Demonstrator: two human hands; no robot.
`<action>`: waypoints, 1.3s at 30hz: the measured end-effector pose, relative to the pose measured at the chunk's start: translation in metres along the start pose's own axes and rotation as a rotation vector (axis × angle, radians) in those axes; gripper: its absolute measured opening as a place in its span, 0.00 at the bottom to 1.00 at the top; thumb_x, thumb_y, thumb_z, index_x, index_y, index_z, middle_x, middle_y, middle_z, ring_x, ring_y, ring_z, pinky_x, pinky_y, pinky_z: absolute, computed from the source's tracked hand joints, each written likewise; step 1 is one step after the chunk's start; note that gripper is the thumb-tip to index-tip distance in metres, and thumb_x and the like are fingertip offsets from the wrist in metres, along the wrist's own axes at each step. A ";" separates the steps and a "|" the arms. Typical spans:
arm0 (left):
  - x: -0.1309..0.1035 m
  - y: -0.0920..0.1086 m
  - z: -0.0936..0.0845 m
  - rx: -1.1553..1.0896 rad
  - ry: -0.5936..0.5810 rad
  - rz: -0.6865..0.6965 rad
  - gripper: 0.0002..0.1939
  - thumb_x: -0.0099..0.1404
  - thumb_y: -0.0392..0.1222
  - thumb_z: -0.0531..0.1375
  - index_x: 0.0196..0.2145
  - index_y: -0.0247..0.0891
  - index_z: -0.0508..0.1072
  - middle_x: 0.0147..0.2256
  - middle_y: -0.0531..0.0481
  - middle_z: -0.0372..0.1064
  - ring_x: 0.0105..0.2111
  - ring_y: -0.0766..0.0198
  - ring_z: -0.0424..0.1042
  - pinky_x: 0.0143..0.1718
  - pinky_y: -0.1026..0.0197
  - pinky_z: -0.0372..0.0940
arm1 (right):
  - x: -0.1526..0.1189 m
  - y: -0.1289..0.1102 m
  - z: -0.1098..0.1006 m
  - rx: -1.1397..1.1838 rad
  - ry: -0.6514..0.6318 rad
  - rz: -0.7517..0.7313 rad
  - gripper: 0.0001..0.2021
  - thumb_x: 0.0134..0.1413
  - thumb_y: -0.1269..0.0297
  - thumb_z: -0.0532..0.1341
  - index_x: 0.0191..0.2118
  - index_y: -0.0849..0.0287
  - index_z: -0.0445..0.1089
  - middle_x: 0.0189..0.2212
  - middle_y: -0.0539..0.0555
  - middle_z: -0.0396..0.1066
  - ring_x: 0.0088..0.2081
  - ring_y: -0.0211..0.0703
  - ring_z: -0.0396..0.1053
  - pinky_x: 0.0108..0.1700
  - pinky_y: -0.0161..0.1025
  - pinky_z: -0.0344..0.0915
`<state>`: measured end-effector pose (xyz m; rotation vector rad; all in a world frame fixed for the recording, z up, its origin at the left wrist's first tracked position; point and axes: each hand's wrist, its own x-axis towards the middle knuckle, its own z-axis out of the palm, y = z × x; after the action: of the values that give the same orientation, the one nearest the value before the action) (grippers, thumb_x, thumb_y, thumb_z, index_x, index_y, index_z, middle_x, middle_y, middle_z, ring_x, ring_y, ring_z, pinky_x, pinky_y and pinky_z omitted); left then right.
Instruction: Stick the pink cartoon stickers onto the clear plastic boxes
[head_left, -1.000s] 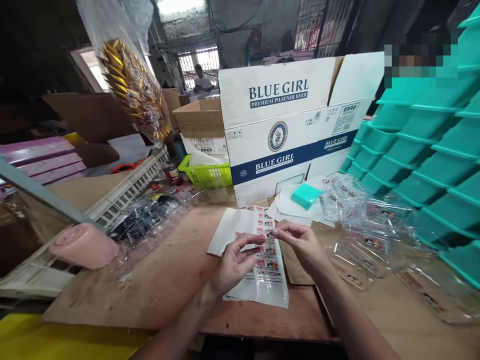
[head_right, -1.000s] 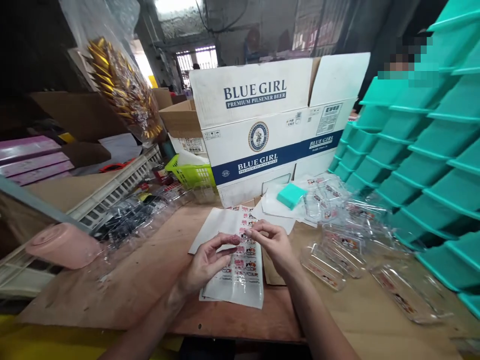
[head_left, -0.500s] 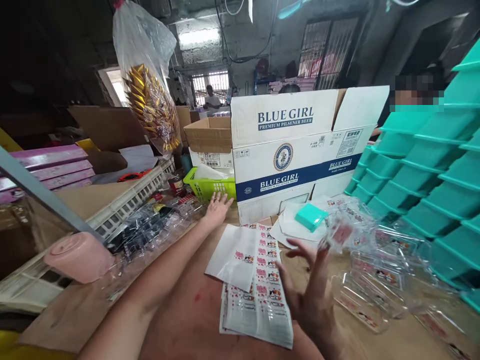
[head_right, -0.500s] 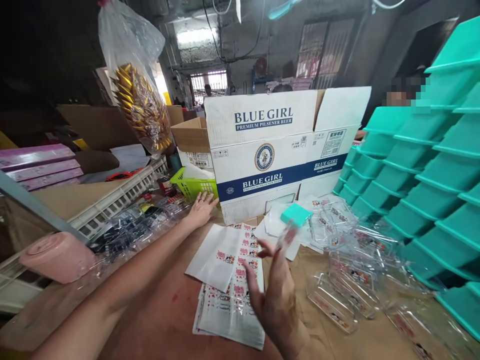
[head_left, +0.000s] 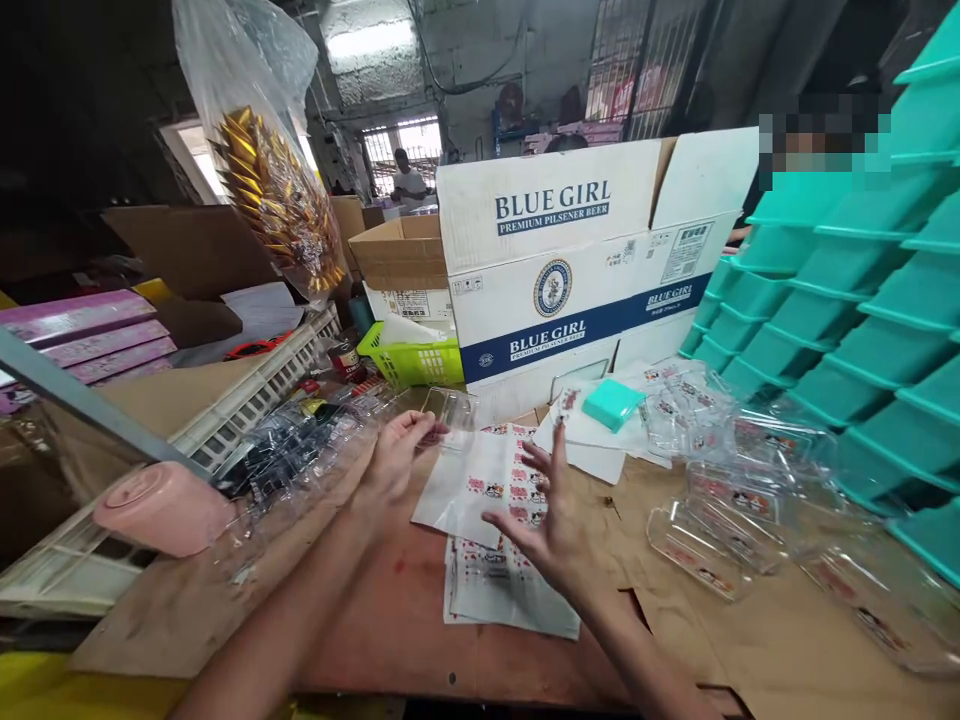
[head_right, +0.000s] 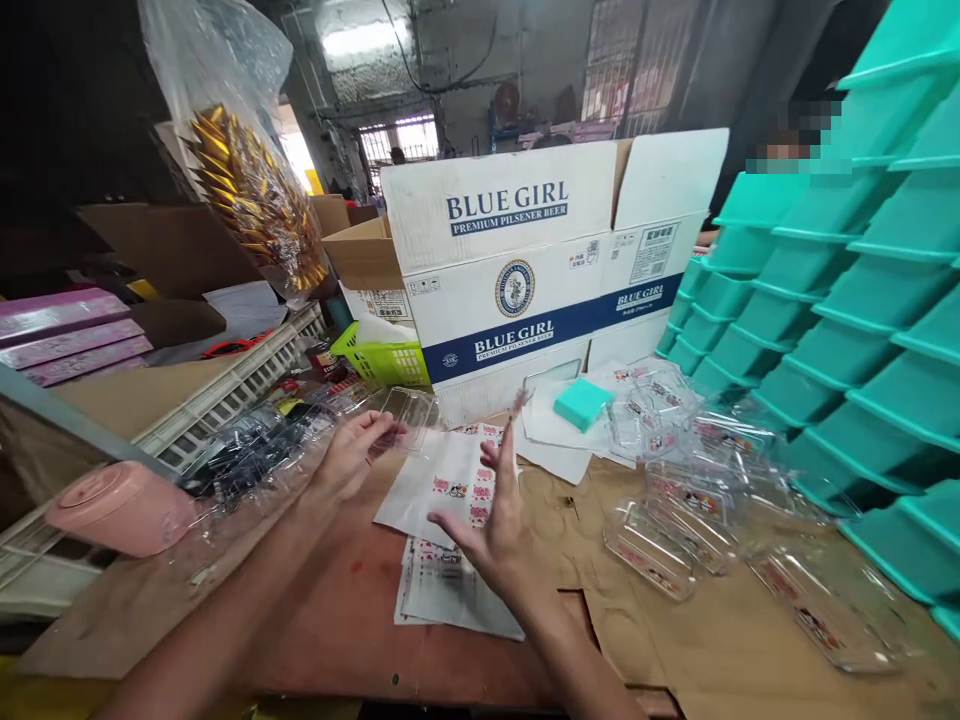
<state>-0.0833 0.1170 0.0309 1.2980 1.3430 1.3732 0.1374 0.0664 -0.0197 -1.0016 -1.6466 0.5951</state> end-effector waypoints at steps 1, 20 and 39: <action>-0.017 0.003 0.010 -0.096 -0.045 -0.047 0.21 0.56 0.58 0.65 0.30 0.36 0.69 0.32 0.45 0.75 0.30 0.65 0.72 0.37 0.61 0.66 | 0.006 0.001 0.006 0.055 -0.024 0.023 0.64 0.44 0.52 0.73 0.71 0.51 0.20 0.63 0.68 0.56 0.59 0.61 0.63 0.55 0.59 0.66; -0.091 -0.008 0.027 -0.699 -0.310 -0.444 0.11 0.59 0.41 0.68 0.39 0.34 0.76 0.35 0.45 0.77 0.35 0.64 0.76 0.41 0.60 0.72 | 0.020 0.027 -0.038 0.013 -0.271 0.049 0.53 0.51 0.59 0.68 0.72 0.51 0.30 0.59 0.64 0.62 0.56 0.53 0.65 0.57 0.53 0.65; -0.139 -0.005 0.102 -0.640 -0.231 -0.324 0.14 0.58 0.36 0.68 0.42 0.33 0.73 0.43 0.42 0.78 0.44 0.55 0.77 0.50 0.51 0.71 | -0.098 -0.041 -0.079 1.320 -0.482 0.636 0.39 0.57 0.63 0.66 0.68 0.41 0.45 0.28 0.46 0.68 0.18 0.26 0.61 0.27 0.39 0.74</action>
<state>0.0374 -0.0016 -0.0012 0.7399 0.8093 1.2338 0.2066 -0.0457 -0.0145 -0.3205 -0.8606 2.1035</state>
